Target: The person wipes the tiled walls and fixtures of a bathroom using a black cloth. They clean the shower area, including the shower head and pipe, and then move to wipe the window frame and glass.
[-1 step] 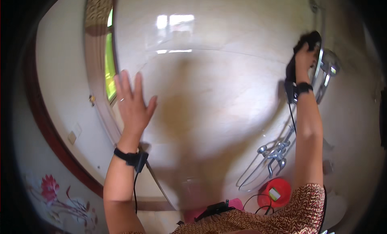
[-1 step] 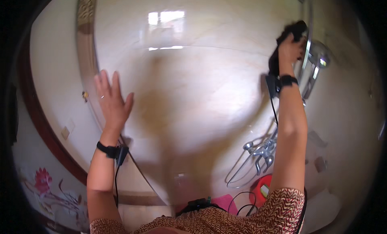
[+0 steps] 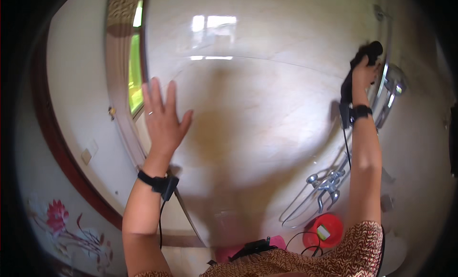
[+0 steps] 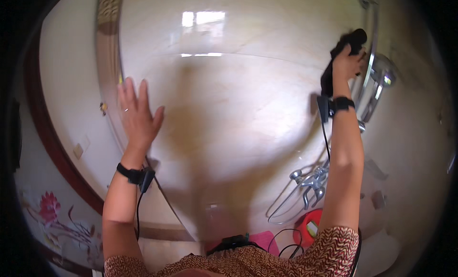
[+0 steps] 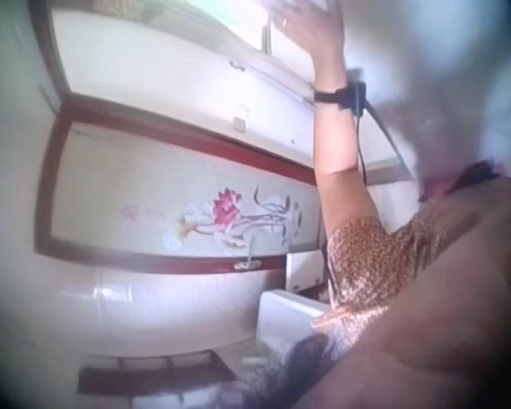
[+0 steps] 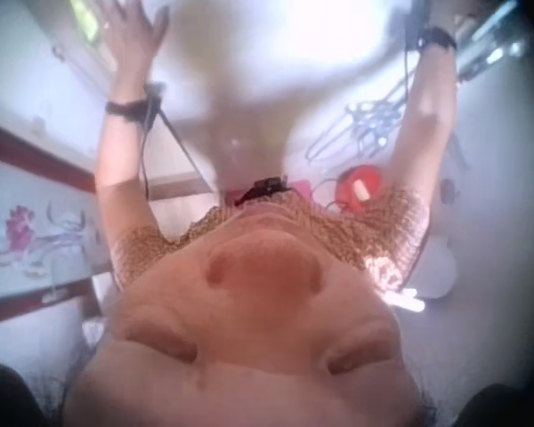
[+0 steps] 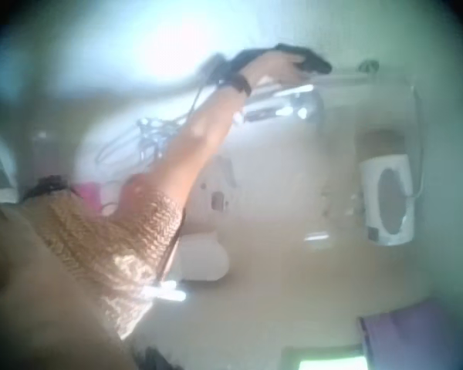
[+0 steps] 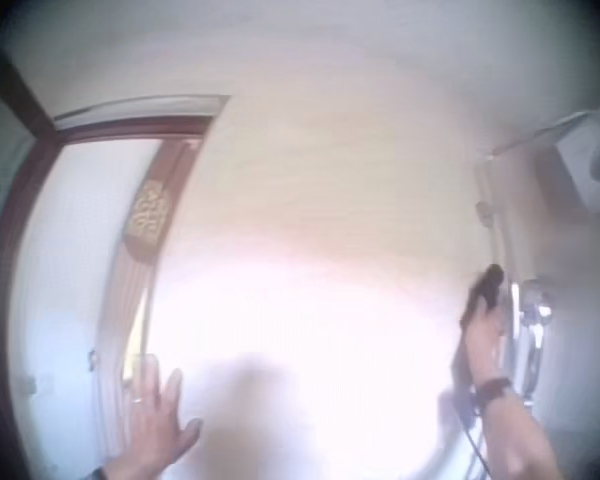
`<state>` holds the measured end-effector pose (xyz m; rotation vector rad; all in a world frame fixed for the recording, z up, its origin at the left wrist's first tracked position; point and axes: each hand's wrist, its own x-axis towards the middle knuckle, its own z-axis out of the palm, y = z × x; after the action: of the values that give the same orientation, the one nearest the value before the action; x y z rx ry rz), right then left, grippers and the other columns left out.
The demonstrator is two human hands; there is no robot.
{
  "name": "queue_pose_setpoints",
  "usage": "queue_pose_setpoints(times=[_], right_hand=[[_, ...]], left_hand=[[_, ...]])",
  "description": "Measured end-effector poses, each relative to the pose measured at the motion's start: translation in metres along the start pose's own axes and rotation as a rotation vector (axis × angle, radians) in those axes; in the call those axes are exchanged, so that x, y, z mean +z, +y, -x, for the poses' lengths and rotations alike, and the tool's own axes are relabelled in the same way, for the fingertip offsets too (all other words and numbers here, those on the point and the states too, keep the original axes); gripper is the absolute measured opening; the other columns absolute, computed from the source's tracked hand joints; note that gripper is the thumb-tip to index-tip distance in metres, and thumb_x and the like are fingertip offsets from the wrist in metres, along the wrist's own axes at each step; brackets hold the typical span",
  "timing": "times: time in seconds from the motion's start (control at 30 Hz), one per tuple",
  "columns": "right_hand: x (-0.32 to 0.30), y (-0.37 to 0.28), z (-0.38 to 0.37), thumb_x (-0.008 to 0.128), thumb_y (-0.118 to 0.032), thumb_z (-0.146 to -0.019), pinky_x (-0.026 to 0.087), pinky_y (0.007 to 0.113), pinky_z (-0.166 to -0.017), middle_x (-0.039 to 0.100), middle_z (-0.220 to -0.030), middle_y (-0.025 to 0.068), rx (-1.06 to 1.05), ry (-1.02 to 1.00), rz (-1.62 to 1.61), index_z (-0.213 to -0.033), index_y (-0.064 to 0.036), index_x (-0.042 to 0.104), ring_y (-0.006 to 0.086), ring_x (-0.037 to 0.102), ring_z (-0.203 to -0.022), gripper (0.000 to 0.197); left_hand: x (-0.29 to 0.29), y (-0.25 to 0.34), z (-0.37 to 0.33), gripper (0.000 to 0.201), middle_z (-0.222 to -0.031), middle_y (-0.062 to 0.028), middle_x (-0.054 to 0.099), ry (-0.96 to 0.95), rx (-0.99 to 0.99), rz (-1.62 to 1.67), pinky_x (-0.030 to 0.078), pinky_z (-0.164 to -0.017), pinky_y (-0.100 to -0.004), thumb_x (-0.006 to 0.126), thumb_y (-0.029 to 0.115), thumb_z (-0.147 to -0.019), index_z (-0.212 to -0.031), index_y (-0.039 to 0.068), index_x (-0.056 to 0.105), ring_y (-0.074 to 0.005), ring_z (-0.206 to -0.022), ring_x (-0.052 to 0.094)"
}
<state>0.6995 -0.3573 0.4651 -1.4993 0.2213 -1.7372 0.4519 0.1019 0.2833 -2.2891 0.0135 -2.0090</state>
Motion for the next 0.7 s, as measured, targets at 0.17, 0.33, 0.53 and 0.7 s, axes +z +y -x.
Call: queue_pose_setpoints(times=[0.17, 0.33, 0.53, 0.7], right_hand=[[-0.016, -0.074, 0.08, 0.061, -0.043, -0.087, 0.028, 0.054, -0.109, 0.038, -0.141, 0.0321, -0.596, -0.023, -0.285, -0.143, -0.0062, 0.04, 0.0491, 0.034, -0.131, 0.071], [-0.069, -0.203, 0.203, 0.061, -0.037, -0.086, 0.028, 0.058, -0.107, 0.039, -0.144, 0.0233, -0.96, -0.24, -0.285, -0.138, -0.0103, 0.046, 0.0463, 0.037, -0.128, 0.061], [-0.079, -0.244, 0.326, 0.07, -0.043, -0.075, 0.027, 0.065, -0.104, 0.032, -0.148, 0.0192, -1.122, -0.521, -0.487, -0.14, -0.0238, 0.043, 0.0461, 0.027, -0.135, 0.073], [-0.083, -0.239, 0.368, 0.074, -0.036, -0.069, 0.024, 0.062, -0.106, 0.037, -0.149, 0.0121, -1.179, -0.533, -0.651, -0.136, -0.0282, 0.047, 0.0392, 0.03, -0.138, 0.073]], left_hand=[[0.003, -0.006, 0.0, 0.085, -0.152, -0.0228, 0.024, 0.059, 0.029, 0.084, 0.034, -0.106, -0.052, 0.081, 0.019, -0.069, -0.142, 0.008, 0.04, -0.05, -0.138, 0.023], [-0.005, -0.022, 0.009, 0.085, -0.148, -0.0305, 0.021, 0.076, -0.024, 0.248, 0.031, -0.109, -0.0476, 0.081, 0.024, -0.07, -0.138, -0.001, 0.037, -0.0492, -0.136, 0.025], [0.003, -0.026, 0.006, 0.089, -0.149, -0.037, 0.009, 0.256, 0.038, 0.464, 0.022, -0.113, -0.0517, 0.064, 0.046, -0.084, -0.143, -0.006, 0.023, -0.0526, -0.137, 0.019], [-0.003, -0.03, 0.034, 0.087, -0.15, -0.038, 0.005, 0.196, -0.094, 0.524, 0.018, -0.113, -0.0553, 0.06, 0.045, -0.087, -0.146, -0.004, 0.02, -0.0536, -0.139, 0.014]])
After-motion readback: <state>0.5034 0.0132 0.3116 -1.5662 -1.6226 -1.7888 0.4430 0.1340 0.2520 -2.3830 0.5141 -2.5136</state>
